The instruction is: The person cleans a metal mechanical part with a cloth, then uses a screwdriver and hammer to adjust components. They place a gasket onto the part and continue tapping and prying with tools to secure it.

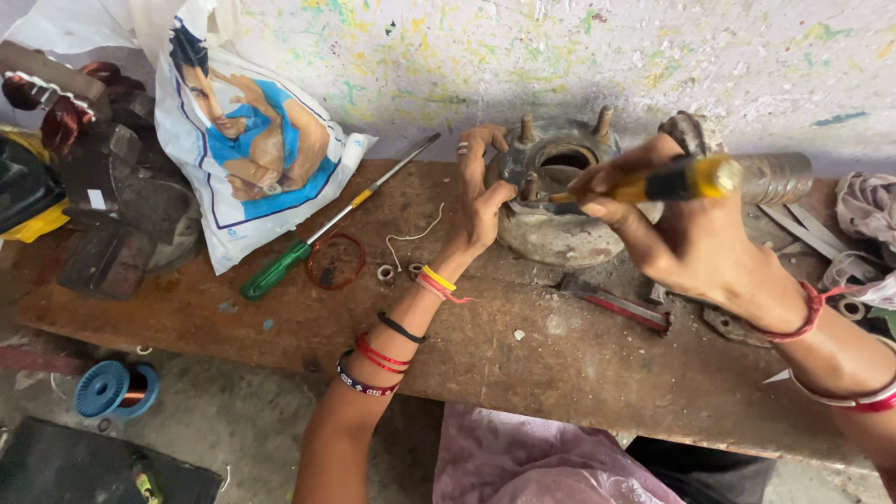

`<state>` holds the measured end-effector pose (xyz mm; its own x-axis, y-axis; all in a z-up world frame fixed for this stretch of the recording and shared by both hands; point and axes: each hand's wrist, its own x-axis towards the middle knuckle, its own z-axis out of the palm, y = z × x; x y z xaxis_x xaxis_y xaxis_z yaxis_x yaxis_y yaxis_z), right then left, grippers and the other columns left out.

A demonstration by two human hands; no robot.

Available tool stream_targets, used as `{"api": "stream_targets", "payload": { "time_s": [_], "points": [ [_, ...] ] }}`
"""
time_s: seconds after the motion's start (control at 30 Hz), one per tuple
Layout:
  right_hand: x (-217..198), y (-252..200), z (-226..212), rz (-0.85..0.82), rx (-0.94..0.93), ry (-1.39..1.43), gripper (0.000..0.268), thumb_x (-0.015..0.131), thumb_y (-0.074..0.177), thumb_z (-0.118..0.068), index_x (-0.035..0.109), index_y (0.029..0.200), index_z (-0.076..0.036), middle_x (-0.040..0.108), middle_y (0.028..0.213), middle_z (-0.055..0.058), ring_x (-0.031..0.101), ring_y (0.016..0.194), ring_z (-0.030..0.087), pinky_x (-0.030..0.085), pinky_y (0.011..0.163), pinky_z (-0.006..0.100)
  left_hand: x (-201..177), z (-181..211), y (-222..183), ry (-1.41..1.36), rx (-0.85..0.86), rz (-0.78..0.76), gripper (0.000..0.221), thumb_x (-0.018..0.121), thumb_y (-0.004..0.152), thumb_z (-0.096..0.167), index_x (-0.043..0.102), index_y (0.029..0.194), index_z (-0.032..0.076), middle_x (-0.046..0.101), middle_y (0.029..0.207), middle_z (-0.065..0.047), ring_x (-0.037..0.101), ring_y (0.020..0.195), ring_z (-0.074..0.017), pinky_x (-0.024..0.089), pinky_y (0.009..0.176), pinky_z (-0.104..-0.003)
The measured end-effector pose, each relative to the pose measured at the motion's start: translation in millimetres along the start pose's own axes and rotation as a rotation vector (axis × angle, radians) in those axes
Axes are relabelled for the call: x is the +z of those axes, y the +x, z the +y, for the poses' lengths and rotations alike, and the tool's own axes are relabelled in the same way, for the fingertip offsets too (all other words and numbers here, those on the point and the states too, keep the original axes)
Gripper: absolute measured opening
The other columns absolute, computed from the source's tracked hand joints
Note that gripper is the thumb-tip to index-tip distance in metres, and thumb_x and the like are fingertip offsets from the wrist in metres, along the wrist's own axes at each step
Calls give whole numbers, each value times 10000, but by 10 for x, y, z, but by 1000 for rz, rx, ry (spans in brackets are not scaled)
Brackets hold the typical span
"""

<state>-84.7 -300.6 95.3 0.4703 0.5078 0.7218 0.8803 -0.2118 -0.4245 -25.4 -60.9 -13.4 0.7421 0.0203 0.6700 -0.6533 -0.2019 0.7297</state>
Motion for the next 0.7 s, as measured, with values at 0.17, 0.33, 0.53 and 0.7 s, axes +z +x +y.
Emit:
{"api": "stream_targets", "payload": {
  "time_s": [0.17, 0.33, 0.53, 0.7],
  "points": [
    [-10, 147, 110, 36, 114, 32, 132, 657, 1044, -40, 543, 1075, 18, 743, 923, 177, 767, 828, 233, 615, 700, 335, 15, 5, -10, -38, -41, -3, 487, 577, 680, 195, 476, 1127, 28, 470, 1199, -126, 458, 1199, -275, 331, 1134, -357],
    [8, -90, 99, 101, -56, 358, 150, 621, 1042, -56, 495, 1106, -4, 681, 986, 193, 742, 972, 273, 660, 780, 355, 13, -37, -30, -58, -92, -23, 565, 596, 692, 206, 463, 1215, 38, 470, 1224, -120, 442, 1227, -267, 310, 1135, -346],
    [-124, -207, 222, 268, 3, 431, 141, 650, 1063, -50, 540, 1132, 6, 708, 951, 166, 787, 891, 275, 655, 763, 377, 19, -84, -32, -335, -183, -82, 526, 561, 724, 55, 395, 1223, 54, 393, 1289, -132, 529, 1098, -242, 531, 883, -385],
    [-107, -81, 284, 366, 176, 462, 206, 669, 1111, -83, 523, 1190, 39, 683, 1021, 187, 768, 949, 291, 698, 850, 413, 28, -24, -29, -489, -209, -112, 497, 530, 749, -22, 363, 1209, 60, 373, 1321, -150, 630, 869, -237, 550, 735, -389]
  ]
}}
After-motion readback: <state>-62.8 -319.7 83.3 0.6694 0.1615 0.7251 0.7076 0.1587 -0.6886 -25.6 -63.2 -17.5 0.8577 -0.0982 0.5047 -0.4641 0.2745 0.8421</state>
